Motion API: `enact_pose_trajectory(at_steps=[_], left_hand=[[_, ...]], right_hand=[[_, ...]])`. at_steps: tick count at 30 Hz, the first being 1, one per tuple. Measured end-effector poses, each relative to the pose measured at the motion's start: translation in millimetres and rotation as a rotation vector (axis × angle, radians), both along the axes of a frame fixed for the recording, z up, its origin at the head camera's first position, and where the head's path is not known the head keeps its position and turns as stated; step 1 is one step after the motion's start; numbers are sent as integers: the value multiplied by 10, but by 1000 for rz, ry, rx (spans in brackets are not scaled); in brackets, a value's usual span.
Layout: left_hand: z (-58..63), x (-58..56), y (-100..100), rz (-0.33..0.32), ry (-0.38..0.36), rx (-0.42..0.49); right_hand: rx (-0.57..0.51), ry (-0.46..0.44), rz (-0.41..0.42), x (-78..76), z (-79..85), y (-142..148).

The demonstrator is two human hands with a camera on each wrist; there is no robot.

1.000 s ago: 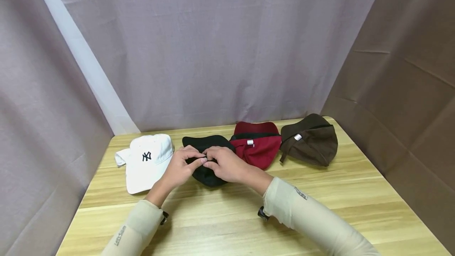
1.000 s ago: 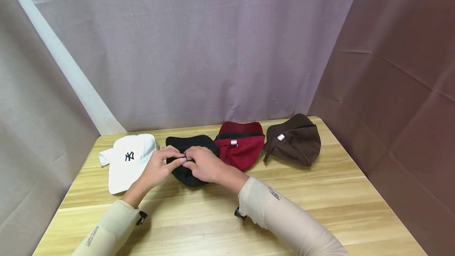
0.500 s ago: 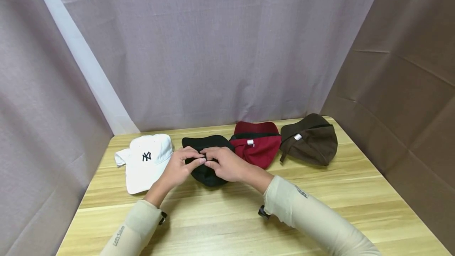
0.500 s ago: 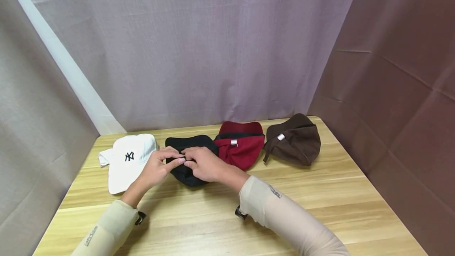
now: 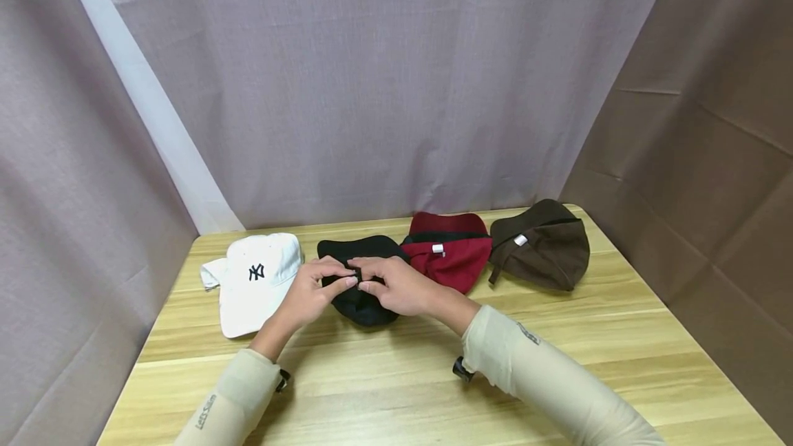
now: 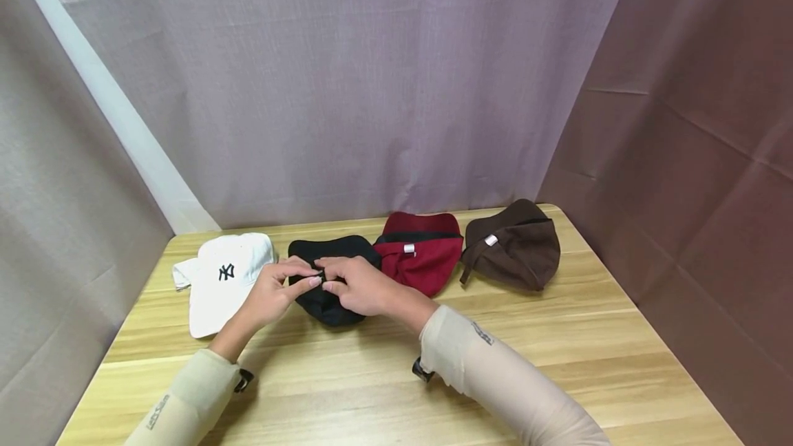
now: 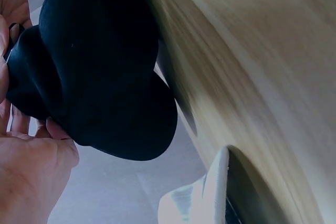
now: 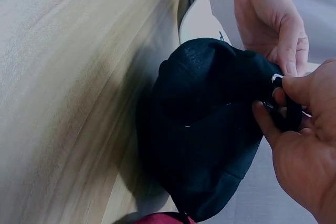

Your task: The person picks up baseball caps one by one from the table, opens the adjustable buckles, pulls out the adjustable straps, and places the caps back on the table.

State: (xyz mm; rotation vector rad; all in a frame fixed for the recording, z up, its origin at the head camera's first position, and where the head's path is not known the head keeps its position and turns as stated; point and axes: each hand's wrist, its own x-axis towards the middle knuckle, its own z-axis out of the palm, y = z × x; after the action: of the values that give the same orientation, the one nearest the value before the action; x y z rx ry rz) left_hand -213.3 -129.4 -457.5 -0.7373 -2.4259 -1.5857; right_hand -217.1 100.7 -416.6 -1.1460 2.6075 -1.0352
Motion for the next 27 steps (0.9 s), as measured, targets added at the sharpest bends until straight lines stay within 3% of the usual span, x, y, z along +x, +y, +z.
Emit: enact_pose_trajectory(at_steps=[5, 13, 27], left_hand=[[17, 21, 2, 6, -13, -6], [28, 46, 11, 17, -26, -28], [14, 35, 44, 0, 5, -19]], right_hand=[[-5, 37, -4, 10, -23, -4], [73, 114, -17, 25, -18, -29], [118, 142, -8, 31, 2, -56]])
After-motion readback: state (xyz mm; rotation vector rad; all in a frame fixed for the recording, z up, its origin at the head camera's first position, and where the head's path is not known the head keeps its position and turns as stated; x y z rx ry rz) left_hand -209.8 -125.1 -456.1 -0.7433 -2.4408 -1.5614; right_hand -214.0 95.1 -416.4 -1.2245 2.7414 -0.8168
